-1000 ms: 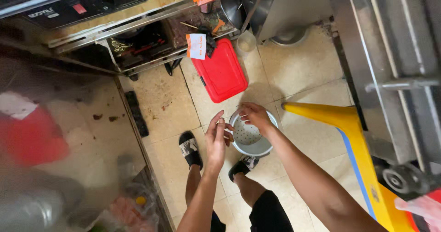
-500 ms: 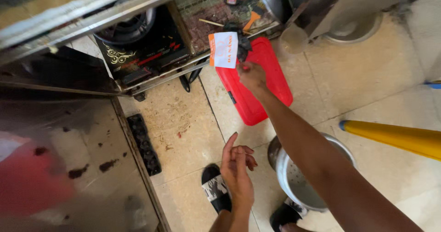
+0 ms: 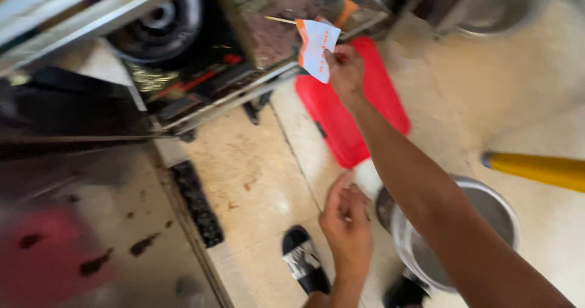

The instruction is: The person retrieves a pot of cooked mung beans from a stove using a cloth, removes the lid, and transfers the beans from a cloth bag into a plastic container. They then cover the container with a lid and place it on a small yellow stool.

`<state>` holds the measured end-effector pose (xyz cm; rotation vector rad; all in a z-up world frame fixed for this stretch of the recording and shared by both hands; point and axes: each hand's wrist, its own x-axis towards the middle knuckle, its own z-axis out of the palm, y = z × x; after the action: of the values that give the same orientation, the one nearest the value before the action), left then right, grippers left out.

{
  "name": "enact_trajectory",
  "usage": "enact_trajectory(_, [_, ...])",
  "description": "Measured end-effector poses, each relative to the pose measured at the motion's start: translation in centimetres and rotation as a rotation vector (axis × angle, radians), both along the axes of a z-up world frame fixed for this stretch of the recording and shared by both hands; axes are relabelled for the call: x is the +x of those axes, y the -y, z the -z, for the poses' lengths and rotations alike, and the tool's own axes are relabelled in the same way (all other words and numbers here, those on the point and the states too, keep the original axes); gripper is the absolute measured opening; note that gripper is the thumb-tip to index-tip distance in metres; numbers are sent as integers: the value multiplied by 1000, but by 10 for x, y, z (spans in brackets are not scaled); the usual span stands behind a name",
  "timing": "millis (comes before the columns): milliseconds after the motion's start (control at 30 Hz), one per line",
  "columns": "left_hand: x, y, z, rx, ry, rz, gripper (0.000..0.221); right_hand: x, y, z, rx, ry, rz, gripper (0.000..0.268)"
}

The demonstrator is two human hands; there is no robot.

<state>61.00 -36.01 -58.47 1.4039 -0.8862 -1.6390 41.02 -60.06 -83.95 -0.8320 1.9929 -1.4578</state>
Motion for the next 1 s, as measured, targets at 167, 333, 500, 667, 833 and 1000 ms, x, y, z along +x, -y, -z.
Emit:
enact_trajectory(167, [-16, -41, 13, 163, -76, 98, 33, -39, -166, -121, -254, 117, -145, 28])
enact_trajectory(333, [-32, -96, 26, 158, -159, 198, 39, -92, -381, -230, 269, -357, 136, 18])
enact_trajectory(500, [-54, -139, 26, 306, -164, 211, 30, -89, -556, -238, 545, -980, 164, 20])
enact_trajectory(667, [-77, -146, 18, 155, -162, 277, 29, -55, -615, -196, 672, -675, -178, 55])
enact_trajectory(833, [-85, -157, 17, 178, -194, 298, 31, -70, -583, -198, 666, -225, 148, 39])
enact_trajectory(1000, [-86, -150, 18, 177, -157, 316, 29, -124, -545, -192, 1137, -338, 0, 57])
